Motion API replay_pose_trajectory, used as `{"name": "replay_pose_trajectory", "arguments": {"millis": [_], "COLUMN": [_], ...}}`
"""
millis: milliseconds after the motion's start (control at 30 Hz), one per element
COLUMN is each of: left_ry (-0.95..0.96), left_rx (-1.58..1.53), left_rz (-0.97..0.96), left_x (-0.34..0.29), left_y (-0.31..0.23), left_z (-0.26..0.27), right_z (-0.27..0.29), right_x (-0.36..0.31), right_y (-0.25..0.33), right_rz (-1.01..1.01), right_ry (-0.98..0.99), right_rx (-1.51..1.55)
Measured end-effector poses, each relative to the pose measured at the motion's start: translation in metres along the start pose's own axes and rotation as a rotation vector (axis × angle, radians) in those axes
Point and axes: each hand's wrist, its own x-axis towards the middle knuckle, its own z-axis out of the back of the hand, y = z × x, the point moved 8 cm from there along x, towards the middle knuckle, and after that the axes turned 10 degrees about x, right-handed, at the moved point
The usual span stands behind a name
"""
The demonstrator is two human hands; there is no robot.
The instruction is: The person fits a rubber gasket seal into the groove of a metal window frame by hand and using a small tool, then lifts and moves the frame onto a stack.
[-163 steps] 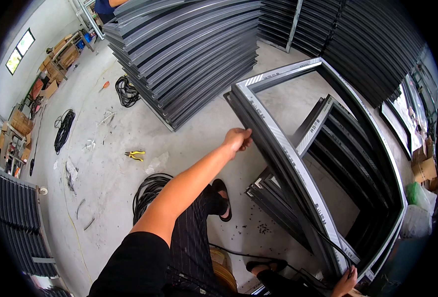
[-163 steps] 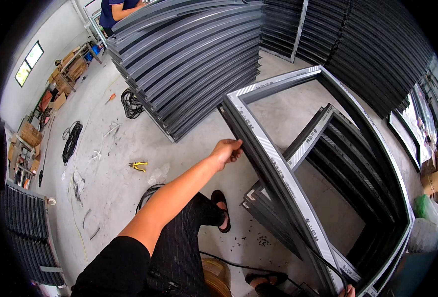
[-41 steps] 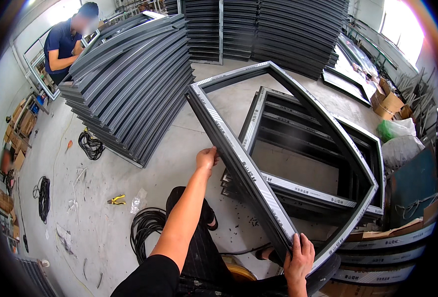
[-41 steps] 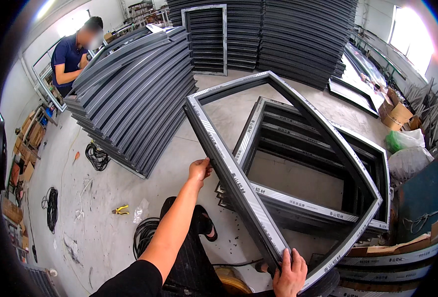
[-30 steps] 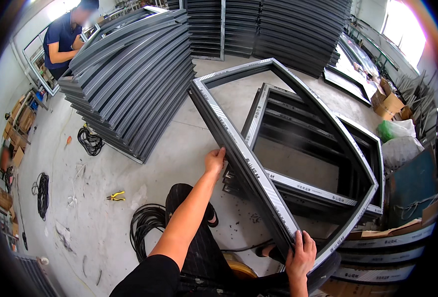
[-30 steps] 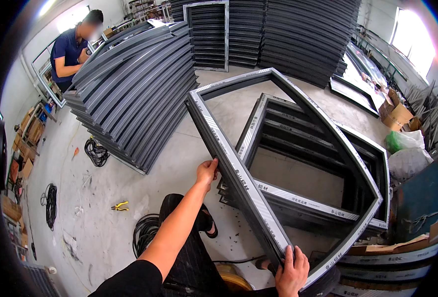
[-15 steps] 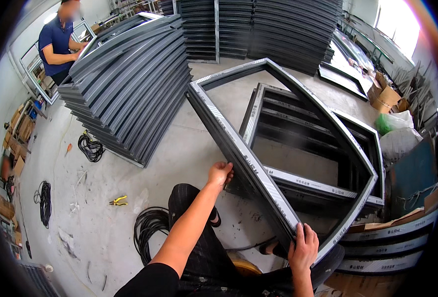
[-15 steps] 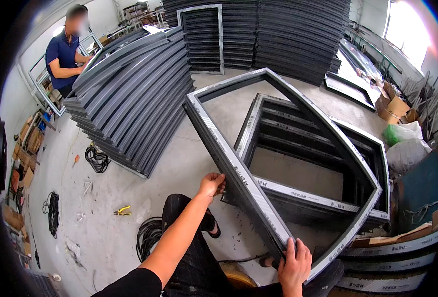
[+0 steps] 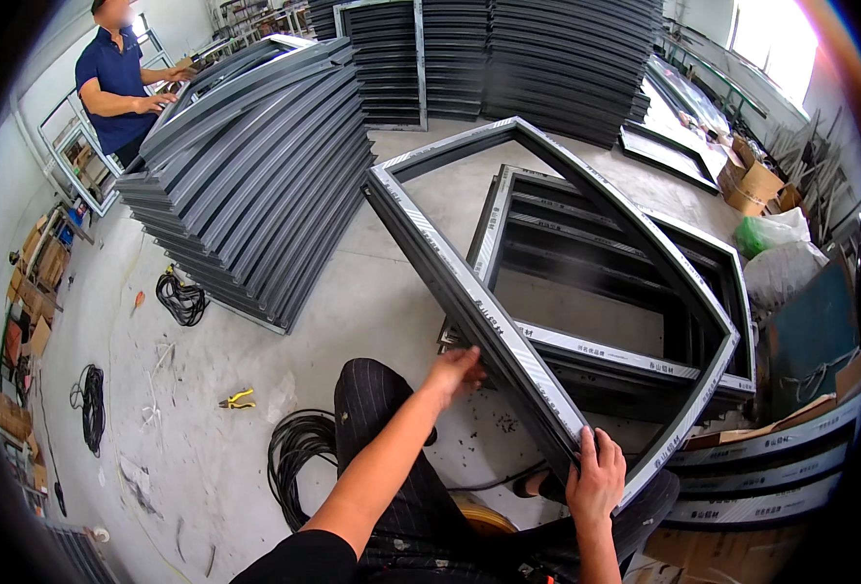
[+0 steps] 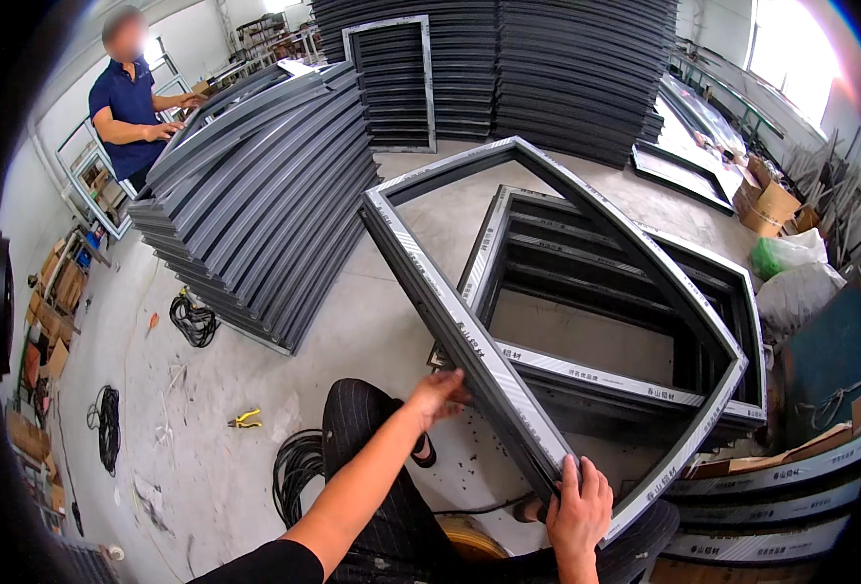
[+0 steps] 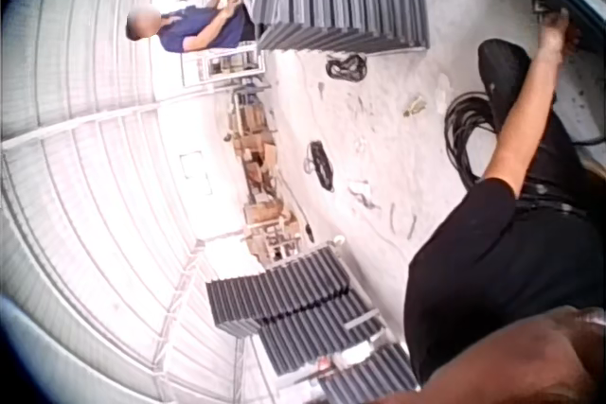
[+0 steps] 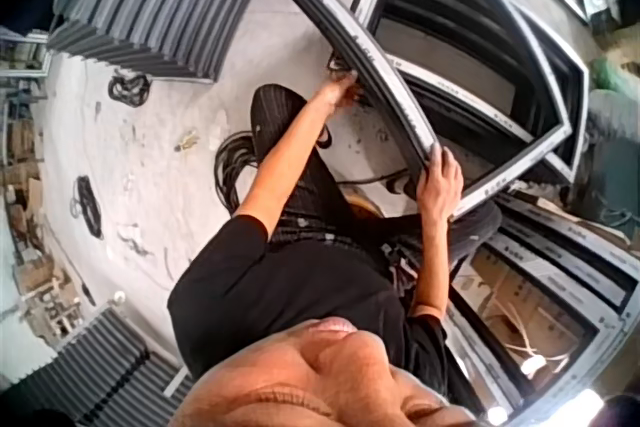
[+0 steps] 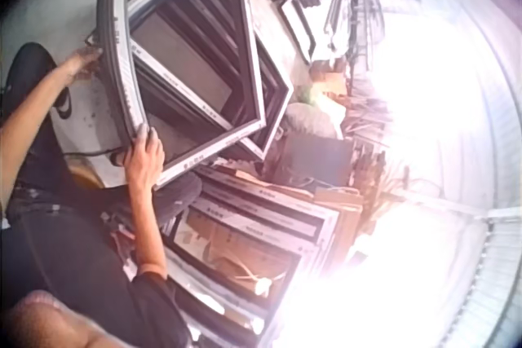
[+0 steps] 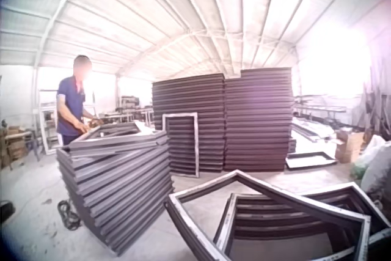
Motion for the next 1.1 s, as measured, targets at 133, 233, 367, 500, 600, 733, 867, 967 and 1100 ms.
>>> {"name": "replay_pose_trajectory", "arguments": {"millis": [133,233,367,500,600,733,867,967,1100], "left_ry": [0.07,0.055,-0.089,-0.153,-0.149,-0.16,-0.321,-0.429,-0.197], "left_rx": [-0.133,-0.192,-0.181,-0.208,-0.178,-0.147,0.096,0.126,-0.024], "left_rz": [-0.063,-0.063,-0.133,-0.124,-0.129,-0.161,-0.302,-0.33,-0.132], "left_x": [-0.004,0.002,0.027,0.038,0.05,0.046,0.053,0.048,0.026], "left_y": [0.029,0.034,0.003,-0.017,-0.012,-0.019,-0.027,-0.031,-0.025], "left_z": [-0.02,-0.016,0.018,0.035,0.043,0.029,0.044,0.042,0.022], "right_z": [0.007,0.017,0.018,0.049,0.047,0.006,-0.002,0.012,0.041], "right_x": [0.0,-0.008,-0.041,-0.046,-0.05,-0.075,-0.075,-0.073,-0.091], "right_y": [0.008,0.017,0.01,0.025,0.024,-0.002,-0.019,-0.03,-0.05], "right_rz": [0.055,0.15,-0.049,-0.069,-0.164,-0.546,-0.795,-0.691,-0.482], "right_ry": [-0.053,-0.099,-0.117,-0.164,0.063,0.366,0.363,0.291,0.096], "right_rx": [0.06,0.156,0.433,0.398,0.464,1.07,1.362,1.171,0.72]}}
